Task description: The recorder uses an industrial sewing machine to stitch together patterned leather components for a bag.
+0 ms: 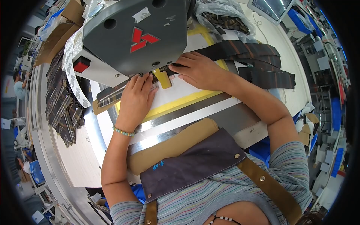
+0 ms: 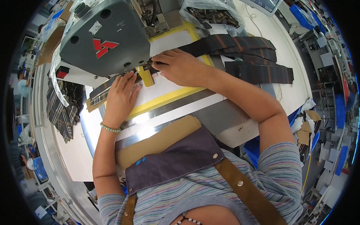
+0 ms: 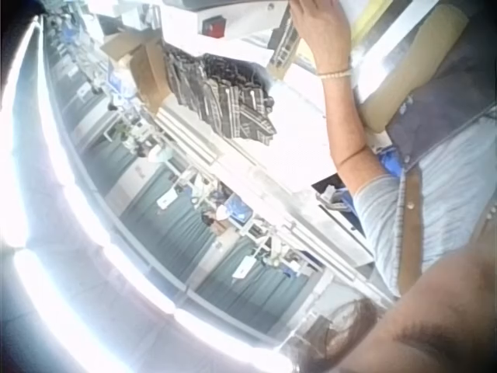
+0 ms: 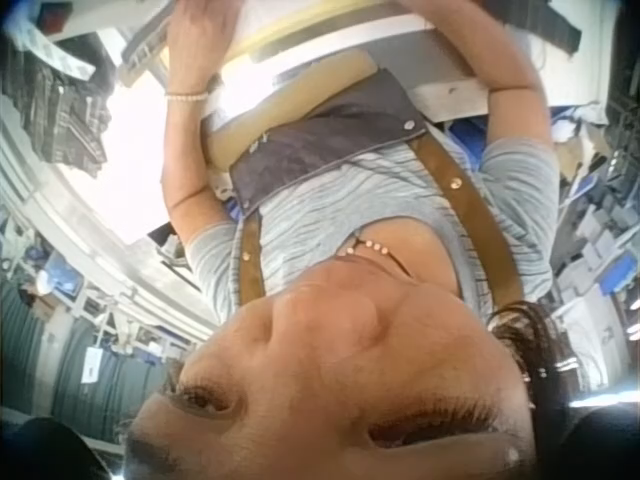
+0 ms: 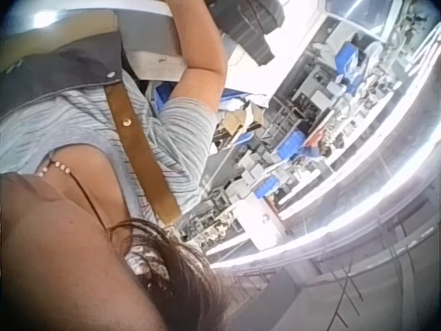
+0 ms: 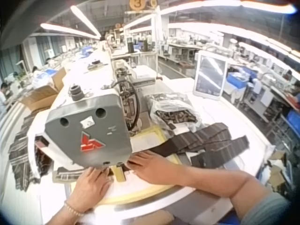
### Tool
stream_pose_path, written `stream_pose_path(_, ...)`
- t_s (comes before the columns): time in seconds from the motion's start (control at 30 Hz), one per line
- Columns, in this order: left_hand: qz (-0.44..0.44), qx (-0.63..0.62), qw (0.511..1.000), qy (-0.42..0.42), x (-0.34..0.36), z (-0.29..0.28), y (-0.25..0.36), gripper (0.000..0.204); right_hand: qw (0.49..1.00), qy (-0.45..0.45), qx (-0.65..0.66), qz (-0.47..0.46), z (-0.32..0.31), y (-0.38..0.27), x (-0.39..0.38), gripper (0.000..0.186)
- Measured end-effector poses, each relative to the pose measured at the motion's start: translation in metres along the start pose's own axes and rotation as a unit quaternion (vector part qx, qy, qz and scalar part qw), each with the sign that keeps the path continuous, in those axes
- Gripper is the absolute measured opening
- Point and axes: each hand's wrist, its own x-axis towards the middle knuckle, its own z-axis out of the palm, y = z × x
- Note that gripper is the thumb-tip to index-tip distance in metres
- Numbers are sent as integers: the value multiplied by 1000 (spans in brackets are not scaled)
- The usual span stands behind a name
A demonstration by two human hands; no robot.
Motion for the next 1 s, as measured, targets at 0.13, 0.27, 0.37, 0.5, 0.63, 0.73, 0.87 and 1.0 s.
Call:
stream_pose_path(0.13,-2,-7,1000,2,0,1,0,39,1000,0,7,1,-1,-1,0,36)
stream_pose_path(0.27,4,0,1000,7,0,1,0,39,1000,-1,8,4,-2,-1,0,36)
stream_pose_path(0.37,10,3,1000,10,0,1,0,40,1000,-9,12,4,-3,-2,0,36)
stream_pose_path(0.5,11,-2,1000,2,1,0,1,39,1000,-2,6,-2,-2,-2,-1,36)
stream_pose_path(0.63,12,-3,1000,5,1,-1,1,38,1000,-11,12,4,-3,-2,-1,36)
stream_pose_path(0.73,11,-4,1000,2,1,-1,1,38,1000,-16,11,4,-5,-3,0,35)
stream_pose_path(0.87,14,-3,1000,6,1,-1,2,37,1000,-3,6,-3,-7,-5,0,32)
stream_pose_path(1.0,15,-6,1000,11,1,-1,2,37,1000,6,-2,-11,-8,-5,1,30)
